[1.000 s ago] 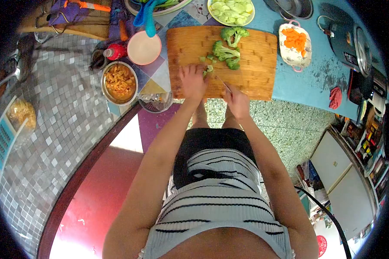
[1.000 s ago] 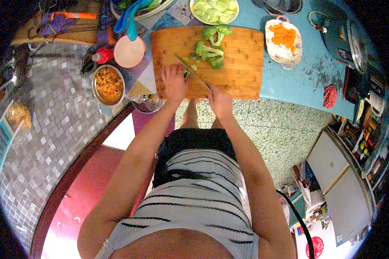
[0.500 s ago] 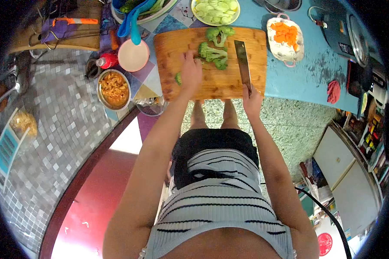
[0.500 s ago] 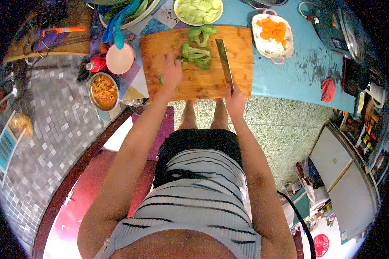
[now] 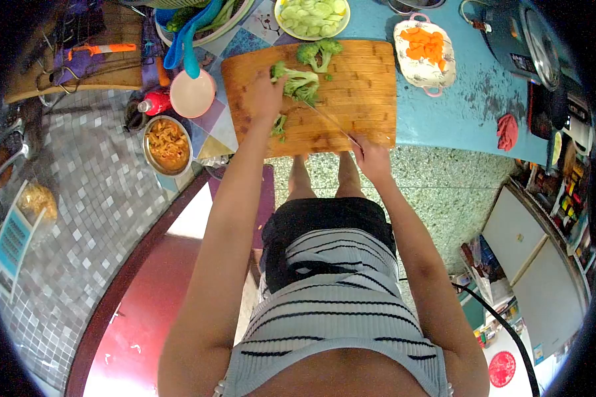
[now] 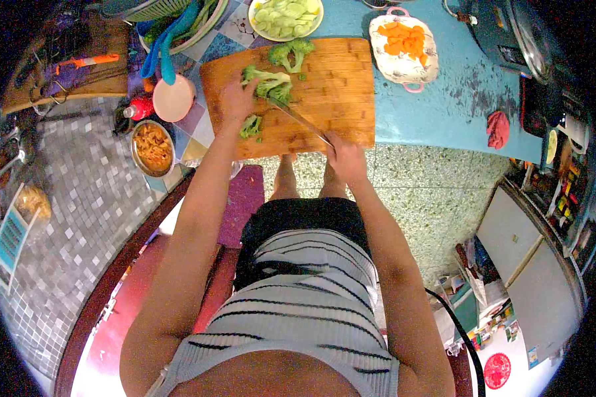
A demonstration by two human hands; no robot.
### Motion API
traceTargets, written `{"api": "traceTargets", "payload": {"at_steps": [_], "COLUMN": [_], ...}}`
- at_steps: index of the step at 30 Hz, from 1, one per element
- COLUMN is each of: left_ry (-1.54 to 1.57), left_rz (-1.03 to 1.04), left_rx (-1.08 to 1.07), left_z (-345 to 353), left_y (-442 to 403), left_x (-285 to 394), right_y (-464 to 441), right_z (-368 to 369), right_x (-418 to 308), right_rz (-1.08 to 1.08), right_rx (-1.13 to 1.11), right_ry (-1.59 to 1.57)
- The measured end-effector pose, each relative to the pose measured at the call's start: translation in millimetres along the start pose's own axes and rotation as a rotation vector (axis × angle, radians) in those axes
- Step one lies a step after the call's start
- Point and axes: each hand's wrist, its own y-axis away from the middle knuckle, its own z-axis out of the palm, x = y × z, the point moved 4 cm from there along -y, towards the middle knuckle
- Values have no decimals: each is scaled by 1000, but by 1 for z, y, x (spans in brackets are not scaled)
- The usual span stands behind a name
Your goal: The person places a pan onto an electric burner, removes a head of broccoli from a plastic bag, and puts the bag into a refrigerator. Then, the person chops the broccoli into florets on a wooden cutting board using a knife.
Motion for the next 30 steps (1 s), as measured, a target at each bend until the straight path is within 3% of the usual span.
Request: {"api": "traceTargets", "payload": {"at_steps": [2,5,8,10,11,13,15,18,22,24,26,30], "left_ry": [-39,-65,80,248,250,153,196,249,212,239,267,290], "left_rz": [-6,73,-83,-171,-171,-179,-154,-121,-144,-179,-214,-94], "left_rx": [94,281,331,444,445,562,556,518,486,454,423,455], "left_z": [-18,-39,-52,-66,-68,-78,-88,-101,-100,-99,-99,-91], "left_y": [8,19,35,48,48,51,55,52,50,54,58,63], "left_x": [-10,-24,-37,-37,-40,-49,-50,-42,-50,-51,-55,-57], "right_y": [2,0,-3,-8,-9,-11,-7,-2,-6,-11,-15,-15], "right_z": [-3,-6,-5,-3,1,13,26,53,84,89,90,76], "right_x": [-3,-2,-11,-34,-41,-64,-82,-107,-122,-115,-109,-86], "right_rz": [-28,161,211,-47,-48,-250,-265,-183,-63,199,228,269], "right_rx": [-3,-135,-100,-11,-11,-5,-72,-449,-397,-426,-344,-216], "right_ry": [3,43,-53,-111,-109,-152,-158,-27,-5,-17,-23,-64]}}
